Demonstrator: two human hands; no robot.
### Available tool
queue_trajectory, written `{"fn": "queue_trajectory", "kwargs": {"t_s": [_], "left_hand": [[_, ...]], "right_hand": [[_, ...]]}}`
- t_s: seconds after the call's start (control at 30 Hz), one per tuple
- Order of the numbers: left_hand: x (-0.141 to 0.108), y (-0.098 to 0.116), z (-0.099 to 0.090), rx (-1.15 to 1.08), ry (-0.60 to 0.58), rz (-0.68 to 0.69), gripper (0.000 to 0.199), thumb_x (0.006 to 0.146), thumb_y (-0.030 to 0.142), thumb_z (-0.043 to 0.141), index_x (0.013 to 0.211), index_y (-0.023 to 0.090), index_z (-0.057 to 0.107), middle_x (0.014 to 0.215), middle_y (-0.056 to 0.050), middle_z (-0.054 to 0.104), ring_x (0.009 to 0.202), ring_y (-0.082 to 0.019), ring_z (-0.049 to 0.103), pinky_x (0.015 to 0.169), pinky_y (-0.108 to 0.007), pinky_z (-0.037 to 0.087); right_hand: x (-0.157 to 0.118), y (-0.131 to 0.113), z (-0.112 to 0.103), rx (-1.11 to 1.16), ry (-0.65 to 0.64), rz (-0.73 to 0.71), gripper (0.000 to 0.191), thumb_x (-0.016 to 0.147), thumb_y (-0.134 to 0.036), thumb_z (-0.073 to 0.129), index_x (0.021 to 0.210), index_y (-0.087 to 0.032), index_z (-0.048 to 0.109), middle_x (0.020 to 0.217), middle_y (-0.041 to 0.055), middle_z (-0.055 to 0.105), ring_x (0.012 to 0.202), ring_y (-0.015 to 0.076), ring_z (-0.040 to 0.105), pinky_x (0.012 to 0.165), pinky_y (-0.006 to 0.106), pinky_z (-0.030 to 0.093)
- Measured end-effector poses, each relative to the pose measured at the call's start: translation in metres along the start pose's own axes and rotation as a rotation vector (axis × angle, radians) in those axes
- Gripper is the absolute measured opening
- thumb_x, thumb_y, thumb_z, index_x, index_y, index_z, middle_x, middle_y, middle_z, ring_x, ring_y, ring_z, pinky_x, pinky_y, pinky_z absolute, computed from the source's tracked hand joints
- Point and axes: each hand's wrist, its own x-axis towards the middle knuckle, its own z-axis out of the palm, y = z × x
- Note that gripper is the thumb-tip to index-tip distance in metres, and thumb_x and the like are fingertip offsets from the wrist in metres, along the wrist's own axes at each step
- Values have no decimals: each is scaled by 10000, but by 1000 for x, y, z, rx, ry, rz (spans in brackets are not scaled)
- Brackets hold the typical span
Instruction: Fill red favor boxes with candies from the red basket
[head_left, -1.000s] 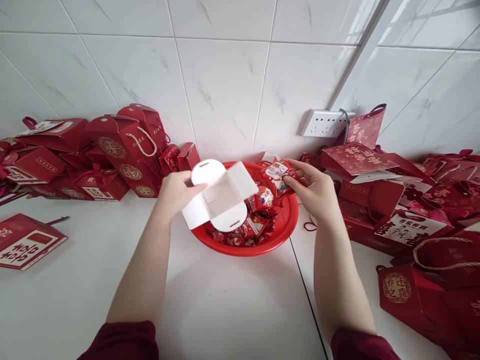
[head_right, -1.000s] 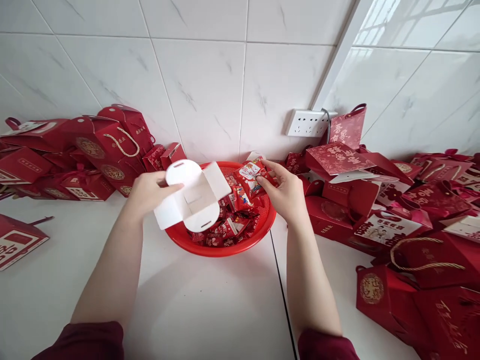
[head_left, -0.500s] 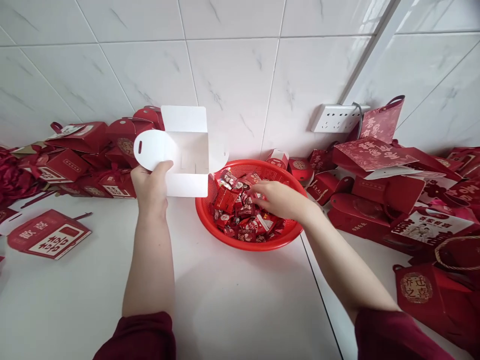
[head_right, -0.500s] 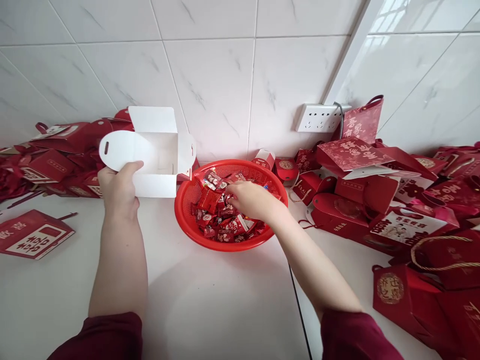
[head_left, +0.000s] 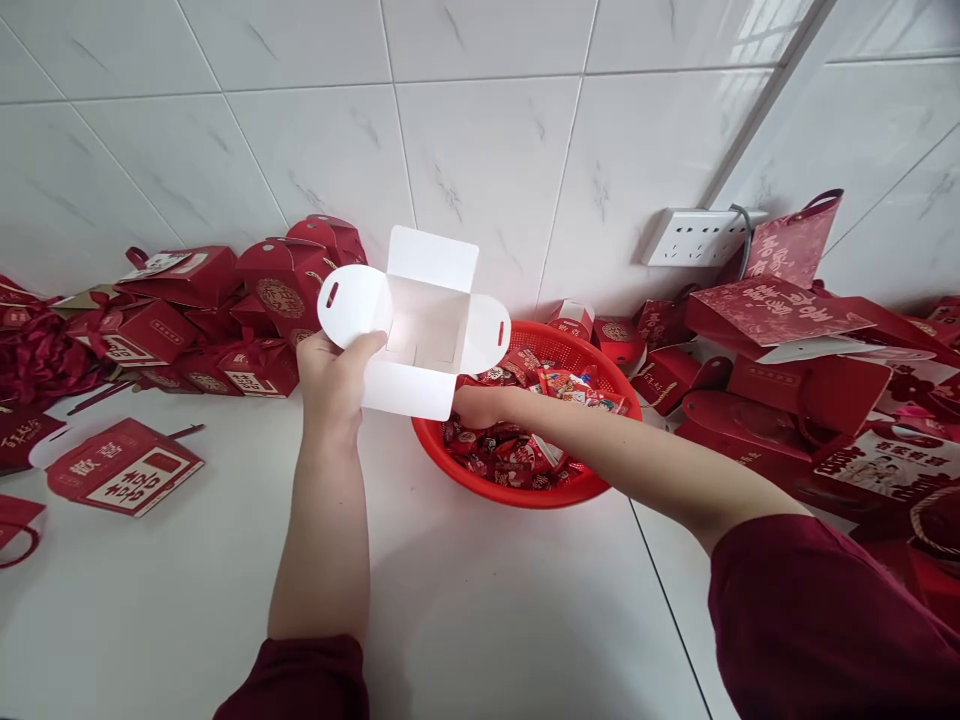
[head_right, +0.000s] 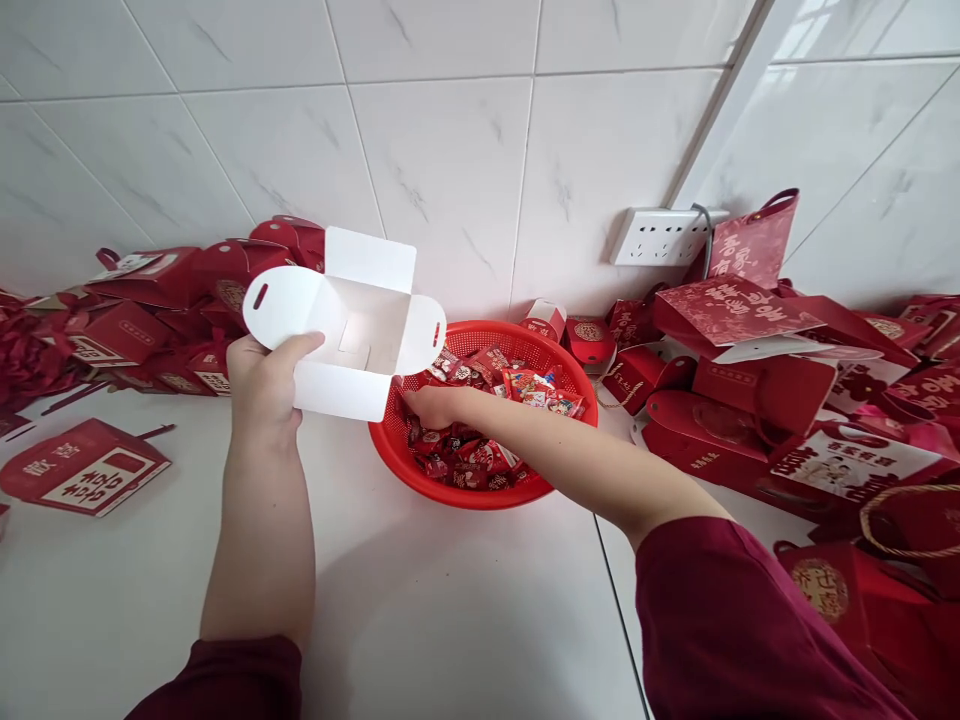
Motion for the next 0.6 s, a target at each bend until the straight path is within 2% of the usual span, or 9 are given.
{"fn": "queue_trajectory", "kwargs": {"t_s": [0.13, 0.3, 0.4, 0.47, 0.6], "left_hand": [[2, 0, -1, 6, -5, -4, 141, 577, 224, 774, 665, 149, 693, 660, -2, 569, 644, -153, 556, 530, -241, 438], [4, -1, -2, -11, 3, 19, 130, 571, 206, 771, 635, 150, 672, 640, 2, 542, 626, -149, 545, 513, -238, 428], [5, -1, -4, -10, 14, 16, 140, 567, 212, 772, 645, 149, 674, 642, 2, 539, 623, -150, 545, 516, -243, 432], [6, 0, -6, -1, 20, 10, 145, 568, 218, 773, 650, 149, 675, 642, 4, 537, 617, -149, 542, 516, -247, 432], [5, 1, -7, -5, 25, 23, 139, 569, 214, 770, 622, 153, 656, 635, 5, 527, 615, -147, 535, 515, -248, 421]], "right_hand": [[1, 9, 0, 69, -11, 49, 498, 799, -85, 629, 1293, -128, 577, 1273, 169, 667, 1140, 305, 647, 932, 350, 533], [-4, 8, -1, 169, -38, 56, 684, 700, -131, 702, 1351, -106, 491, 1237, 186, 677, 1089, 326, 666, 824, 332, 560], [-6, 9, -4, 275, -77, 32, 766, 738, -212, 710, 1429, -110, 395, 1204, 145, 697, 992, 268, 700, 745, 301, 578], [-6, 13, -5, 354, -122, 7, 724, 790, -240, 688, 1441, -143, 386, 1168, 91, 715, 902, 208, 716, 697, 268, 585], [4, 19, -5, 409, -136, 30, 356, 946, -249, 581, 1291, -165, 565, 1104, 61, 716, 832, 157, 708, 706, 275, 595]]}}
